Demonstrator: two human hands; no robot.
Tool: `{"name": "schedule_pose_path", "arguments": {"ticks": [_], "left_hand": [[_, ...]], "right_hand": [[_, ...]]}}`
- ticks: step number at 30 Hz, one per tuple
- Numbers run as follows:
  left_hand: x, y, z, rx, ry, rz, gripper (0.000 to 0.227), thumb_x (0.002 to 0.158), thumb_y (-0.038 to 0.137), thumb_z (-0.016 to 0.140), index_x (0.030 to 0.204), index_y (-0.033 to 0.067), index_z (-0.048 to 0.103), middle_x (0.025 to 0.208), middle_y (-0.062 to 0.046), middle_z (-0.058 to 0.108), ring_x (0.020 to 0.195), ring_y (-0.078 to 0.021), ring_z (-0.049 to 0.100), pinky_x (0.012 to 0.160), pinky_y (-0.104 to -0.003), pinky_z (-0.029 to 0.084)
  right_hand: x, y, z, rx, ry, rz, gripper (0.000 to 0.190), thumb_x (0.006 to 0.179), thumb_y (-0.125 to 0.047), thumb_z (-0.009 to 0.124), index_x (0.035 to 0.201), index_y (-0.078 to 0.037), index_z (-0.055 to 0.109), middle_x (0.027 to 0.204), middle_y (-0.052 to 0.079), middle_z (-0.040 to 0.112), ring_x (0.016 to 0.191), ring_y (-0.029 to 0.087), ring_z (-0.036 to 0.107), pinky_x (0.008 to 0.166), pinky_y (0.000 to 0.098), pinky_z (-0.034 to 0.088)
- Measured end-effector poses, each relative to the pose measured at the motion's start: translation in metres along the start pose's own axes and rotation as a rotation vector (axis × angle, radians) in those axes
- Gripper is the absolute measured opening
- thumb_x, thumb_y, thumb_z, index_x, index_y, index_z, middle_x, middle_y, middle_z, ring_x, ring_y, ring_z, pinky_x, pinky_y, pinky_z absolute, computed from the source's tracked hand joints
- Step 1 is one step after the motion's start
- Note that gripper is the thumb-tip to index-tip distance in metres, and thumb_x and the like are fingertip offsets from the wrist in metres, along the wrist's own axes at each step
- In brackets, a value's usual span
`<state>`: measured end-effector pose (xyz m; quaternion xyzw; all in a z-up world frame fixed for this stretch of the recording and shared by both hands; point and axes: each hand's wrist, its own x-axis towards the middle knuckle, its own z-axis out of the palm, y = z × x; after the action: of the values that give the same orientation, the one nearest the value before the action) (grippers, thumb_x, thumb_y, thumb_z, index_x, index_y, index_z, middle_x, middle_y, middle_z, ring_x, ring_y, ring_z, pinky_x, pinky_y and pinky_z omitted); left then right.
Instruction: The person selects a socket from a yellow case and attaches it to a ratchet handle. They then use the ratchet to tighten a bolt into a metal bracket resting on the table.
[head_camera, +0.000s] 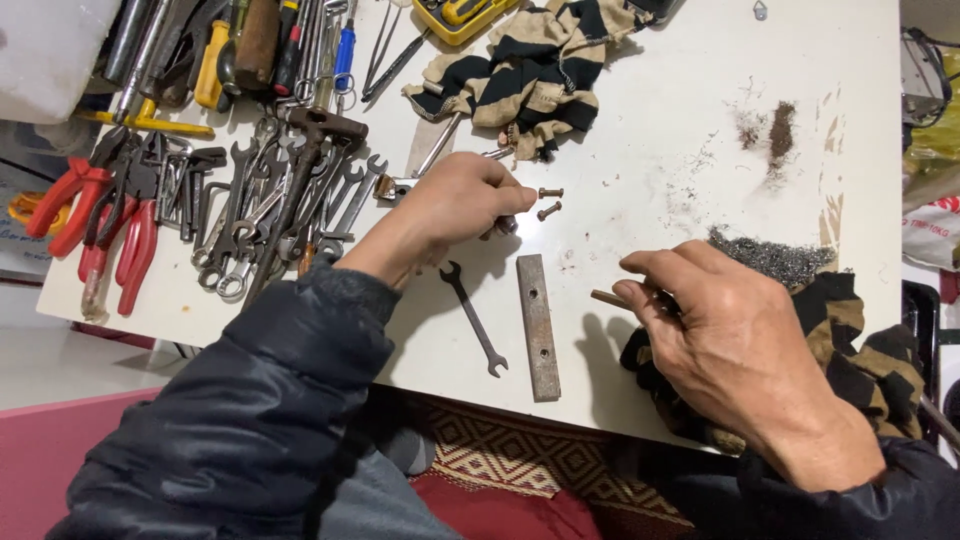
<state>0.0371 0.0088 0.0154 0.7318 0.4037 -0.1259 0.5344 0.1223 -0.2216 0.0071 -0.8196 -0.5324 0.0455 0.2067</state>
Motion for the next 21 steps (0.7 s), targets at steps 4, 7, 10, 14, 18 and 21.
{"name": "schedule_pose_path", "arguments": {"ticks": [4, 7, 10, 14, 18, 21], "left_hand": [[-0.019, 0.000, 0.002, -0.146, -0.052, -0.082, 0.030, 0.096, 0.034, 0.060, 0.116, 0.0132, 0.071, 0.118, 0.000, 0.072, 0.057, -0.0025, 0.048, 0.049, -0.015, 0.038], [-0.024, -0.006, 0.010, -0.186, -0.076, -0.028, 0.027, 0.098, 0.031, 0.058, 0.111, 0.0120, 0.072, 0.121, 0.001, 0.072, 0.065, -0.0044, 0.052, 0.069, -0.021, 0.050], [-0.022, -0.015, 0.016, -0.202, 0.001, 0.071, 0.025, 0.094, 0.037, 0.062, 0.097, 0.0140, 0.072, 0.105, 0.001, 0.074, 0.065, -0.0075, 0.060, 0.075, -0.027, 0.051], [-0.028, -0.016, 0.015, -0.275, -0.005, 0.100, 0.027, 0.095, 0.035, 0.060, 0.106, 0.0136, 0.072, 0.104, 0.002, 0.071, 0.065, -0.0064, 0.062, 0.069, -0.024, 0.052], [-0.034, -0.016, 0.021, -0.301, -0.061, 0.101, 0.026, 0.096, 0.032, 0.060, 0.108, 0.0112, 0.069, 0.093, -0.001, 0.072, 0.067, -0.0084, 0.068, 0.070, -0.025, 0.051], [-0.020, -0.027, 0.029, -0.168, -0.009, 0.170, 0.037, 0.088, 0.043, 0.059, 0.109, 0.0173, 0.074, 0.113, 0.001, 0.077, 0.102, -0.0126, 0.069, 0.089, -0.029, 0.051]], "right_hand": [[0.005, -0.009, 0.005, 0.062, -0.016, 0.045, 0.029, 0.092, -0.029, 0.071, 0.114, -0.010, 0.073, 0.091, 0.007, 0.074, 0.073, 0.025, 0.068, 0.069, 0.0399, 0.051], [0.011, -0.016, 0.005, 0.127, -0.111, 0.177, 0.034, 0.091, -0.035, 0.067, 0.117, -0.014, 0.074, 0.103, 0.005, 0.078, 0.091, 0.025, 0.073, 0.080, 0.0402, 0.052], [0.016, -0.023, 0.003, 0.164, -0.149, 0.308, 0.033, 0.088, -0.038, 0.069, 0.114, -0.018, 0.076, 0.107, 0.002, 0.079, 0.096, 0.022, 0.073, 0.085, 0.0365, 0.051], [0.016, -0.031, 0.004, 0.260, -0.078, 0.329, 0.033, 0.085, -0.035, 0.073, 0.113, -0.018, 0.078, 0.108, -0.001, 0.080, 0.098, 0.015, 0.074, 0.086, 0.0306, 0.053], [0.013, -0.037, 0.010, 0.312, 0.021, 0.155, 0.035, 0.087, -0.030, 0.073, 0.117, -0.012, 0.075, 0.101, 0.003, 0.080, 0.083, 0.015, 0.073, 0.073, 0.0298, 0.056], [0.015, -0.046, 0.014, 0.283, 0.123, 0.013, 0.028, 0.088, -0.026, 0.077, 0.112, -0.011, 0.076, 0.091, 0.003, 0.077, 0.075, 0.012, 0.072, 0.067, 0.0264, 0.057]]}}
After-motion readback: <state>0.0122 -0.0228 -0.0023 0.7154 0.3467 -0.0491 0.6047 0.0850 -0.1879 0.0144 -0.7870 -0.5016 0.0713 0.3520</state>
